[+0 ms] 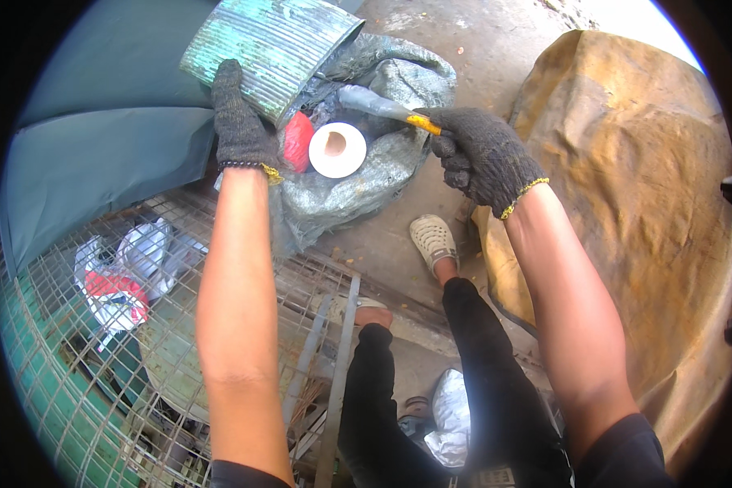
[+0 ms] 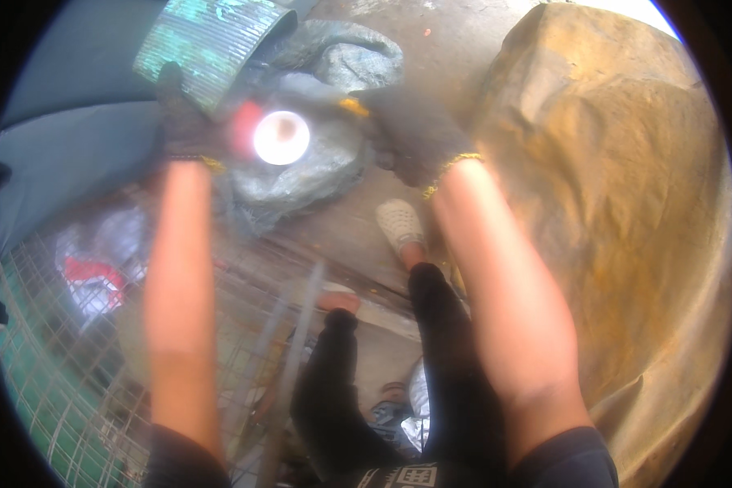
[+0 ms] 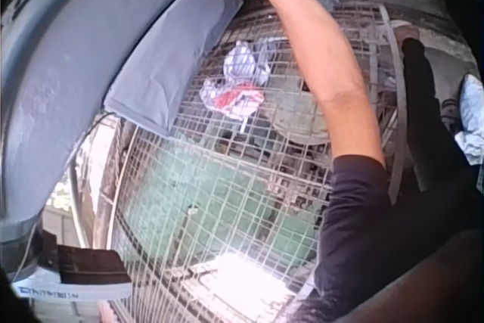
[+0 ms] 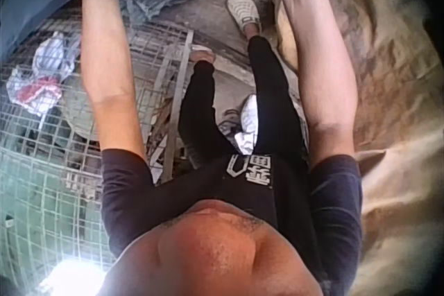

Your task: The person scrapes dried paint from the inside of a metal can using a metal rod, then carries the can to a mesh bin and empties the contents. The person works in a workshop with machinery and tools visible.

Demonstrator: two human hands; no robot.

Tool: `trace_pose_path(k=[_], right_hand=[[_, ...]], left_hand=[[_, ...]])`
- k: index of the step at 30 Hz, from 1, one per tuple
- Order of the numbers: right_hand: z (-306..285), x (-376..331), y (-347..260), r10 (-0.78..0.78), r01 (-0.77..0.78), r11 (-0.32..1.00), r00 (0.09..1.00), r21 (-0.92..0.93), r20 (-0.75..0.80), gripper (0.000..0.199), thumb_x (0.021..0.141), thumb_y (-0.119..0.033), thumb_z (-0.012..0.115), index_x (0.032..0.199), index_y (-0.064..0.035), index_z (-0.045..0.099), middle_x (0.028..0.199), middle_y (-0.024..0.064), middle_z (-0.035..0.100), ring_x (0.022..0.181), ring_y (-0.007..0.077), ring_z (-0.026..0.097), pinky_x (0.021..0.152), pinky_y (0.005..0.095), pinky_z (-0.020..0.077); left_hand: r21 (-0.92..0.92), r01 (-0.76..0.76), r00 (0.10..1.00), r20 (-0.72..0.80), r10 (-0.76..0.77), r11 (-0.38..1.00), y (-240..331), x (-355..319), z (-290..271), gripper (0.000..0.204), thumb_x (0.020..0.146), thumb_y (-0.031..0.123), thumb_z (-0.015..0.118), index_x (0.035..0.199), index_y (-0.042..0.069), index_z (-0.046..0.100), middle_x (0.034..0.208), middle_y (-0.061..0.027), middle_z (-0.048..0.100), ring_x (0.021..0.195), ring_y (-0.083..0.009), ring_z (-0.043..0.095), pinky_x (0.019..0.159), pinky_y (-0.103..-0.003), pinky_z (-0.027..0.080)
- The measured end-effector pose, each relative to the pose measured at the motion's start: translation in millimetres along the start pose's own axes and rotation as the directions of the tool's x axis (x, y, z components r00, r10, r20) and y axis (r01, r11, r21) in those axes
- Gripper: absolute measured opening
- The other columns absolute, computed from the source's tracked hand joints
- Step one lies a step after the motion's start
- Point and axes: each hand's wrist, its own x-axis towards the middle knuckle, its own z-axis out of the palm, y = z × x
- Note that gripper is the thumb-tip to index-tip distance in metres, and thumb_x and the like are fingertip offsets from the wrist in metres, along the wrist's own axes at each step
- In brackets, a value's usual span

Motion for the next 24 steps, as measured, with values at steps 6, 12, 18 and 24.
trace_pose_path(k=[6, 12, 18, 24], right_hand=[[13.1, -10.0, -2.1, 0.081, -0.087, 0.970, 0.996, 0.226, 0.037, 0.021, 0.104, -0.023, 0.056, 0.097, -0.0034, 0.061, 0.059, -0.0022, 0.051, 0.038, 0.0061, 0.035, 0.033, 0.0235, 0.0266], [18.3, -8.9, 2.6, 0.069, -0.103, 0.973, 0.984, 0.209, 0.163, 0.021, 0.103, -0.023, 0.057, 0.103, -0.0031, 0.061, 0.059, -0.0028, 0.052, 0.037, 0.0052, 0.035, 0.032, 0.0240, 0.0277], [8.6, -15.6, 16.3, -0.154, 0.170, 0.983, 0.971, -0.076, 0.185, 0.023, 0.102, -0.029, 0.061, 0.104, -0.0063, 0.062, 0.063, -0.0027, 0.053, 0.040, 0.0057, 0.036, 0.035, 0.0230, 0.0288], [-5.8, -20.8, 28.4, -0.281, 0.313, 0.877, 0.950, -0.365, 0.138, 0.033, 0.098, -0.034, 0.066, 0.116, -0.0068, 0.067, 0.068, -0.0013, 0.055, 0.048, 0.0084, 0.044, 0.044, 0.0260, 0.0362]], left_hand=[[-0.086, -0.014, 0.992, -0.124, 0.003, 0.996, 5.3, -16.5, 8.4, 0.063, 0.091, 0.044, 0.072, 0.139, 0.008, 0.053, 0.128, -0.0113, 0.062, 0.115, -0.0279, 0.061, 0.100, -0.046, 0.050], [-0.177, -0.077, 0.997, -0.018, 0.075, 0.981, 1.2, -7.6, -24.8, 0.067, 0.092, 0.050, 0.069, 0.142, 0.009, 0.051, 0.135, -0.0112, 0.058, 0.122, -0.0291, 0.057, 0.103, -0.047, 0.048], [-0.237, -0.014, 0.997, -0.077, -0.005, 0.972, 11.3, -29.9, -17.4, 0.074, 0.096, 0.060, 0.059, 0.148, 0.009, 0.046, 0.142, -0.0129, 0.054, 0.128, -0.0311, 0.052, 0.107, -0.049, 0.045], [-0.341, 0.044, 0.990, -0.113, -0.087, 0.939, 16.7, -27.6, -23.1, 0.075, 0.100, 0.062, 0.050, 0.152, 0.009, 0.042, 0.148, -0.0139, 0.049, 0.133, -0.0326, 0.049, 0.112, -0.050, 0.042]])
